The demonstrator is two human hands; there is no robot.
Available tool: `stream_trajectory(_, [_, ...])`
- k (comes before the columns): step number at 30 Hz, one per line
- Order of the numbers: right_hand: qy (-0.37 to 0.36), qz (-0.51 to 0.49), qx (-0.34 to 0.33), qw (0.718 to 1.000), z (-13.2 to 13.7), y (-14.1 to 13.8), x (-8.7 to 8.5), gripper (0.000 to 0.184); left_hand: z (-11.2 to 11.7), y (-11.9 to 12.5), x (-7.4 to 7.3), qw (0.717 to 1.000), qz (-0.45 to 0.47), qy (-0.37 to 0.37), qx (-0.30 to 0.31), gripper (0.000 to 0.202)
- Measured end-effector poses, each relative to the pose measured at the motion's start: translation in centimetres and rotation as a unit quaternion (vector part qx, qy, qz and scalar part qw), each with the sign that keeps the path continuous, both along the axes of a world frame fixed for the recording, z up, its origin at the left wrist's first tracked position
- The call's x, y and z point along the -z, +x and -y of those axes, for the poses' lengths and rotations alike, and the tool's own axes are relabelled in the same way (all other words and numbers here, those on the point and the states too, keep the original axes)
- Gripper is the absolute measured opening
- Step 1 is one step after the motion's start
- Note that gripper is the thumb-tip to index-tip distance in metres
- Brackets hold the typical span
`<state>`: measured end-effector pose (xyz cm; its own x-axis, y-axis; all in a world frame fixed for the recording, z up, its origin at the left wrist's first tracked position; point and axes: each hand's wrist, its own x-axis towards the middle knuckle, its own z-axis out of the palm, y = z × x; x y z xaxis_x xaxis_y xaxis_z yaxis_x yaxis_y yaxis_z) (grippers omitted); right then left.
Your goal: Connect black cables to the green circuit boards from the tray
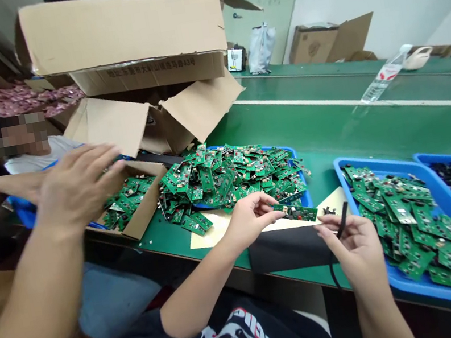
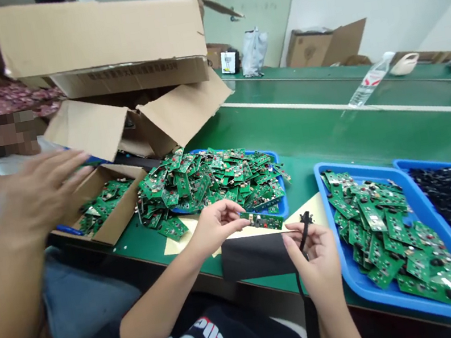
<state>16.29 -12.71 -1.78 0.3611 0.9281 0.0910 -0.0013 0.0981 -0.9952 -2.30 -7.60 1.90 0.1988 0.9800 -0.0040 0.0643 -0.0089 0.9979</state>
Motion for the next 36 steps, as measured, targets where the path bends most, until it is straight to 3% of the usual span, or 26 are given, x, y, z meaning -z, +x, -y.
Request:
stream_trajectory(5, [-0.009, -0.013, -0.005, 1.000, -0.2, -0.8, -0.8, 0.037, 0.2, 0.2, -0.4, 0.995, 0.080, -0.058, 0.012, 0.022])
stream_trajectory(13, [-0.004, 0.018, 0.014, 1.000, 0.0, -1.8, -1.6, 0.040, 0.6, 0.8, 0.5, 0.983, 0.149, -0.093, -0.045, 0.033])
stream_trajectory(23, [-0.017, 0.023, -0.016, 0.999, 0.2, -1.5, -0.8, 0.035, 0.5, -0.1, 0.7, 0.997, 0.028, -0.049, -0.046, 0.019])
stream_trajectory(28, [-0.005, 0.071, 0.006, 0.997, -0.1, -1.4, -0.1, 0.039, 0.5, -0.3, 0.6, 0.996, 0.060, -0.066, -0.022, 0.023])
stream_trajectory(36, [-0.007, -0.015, -0.025, 1.000, -0.4, -1.7, -1.4, 0.040, 0.2, -0.2, -0.1, 0.995, 0.059, -0.077, 0.005, 0.021])
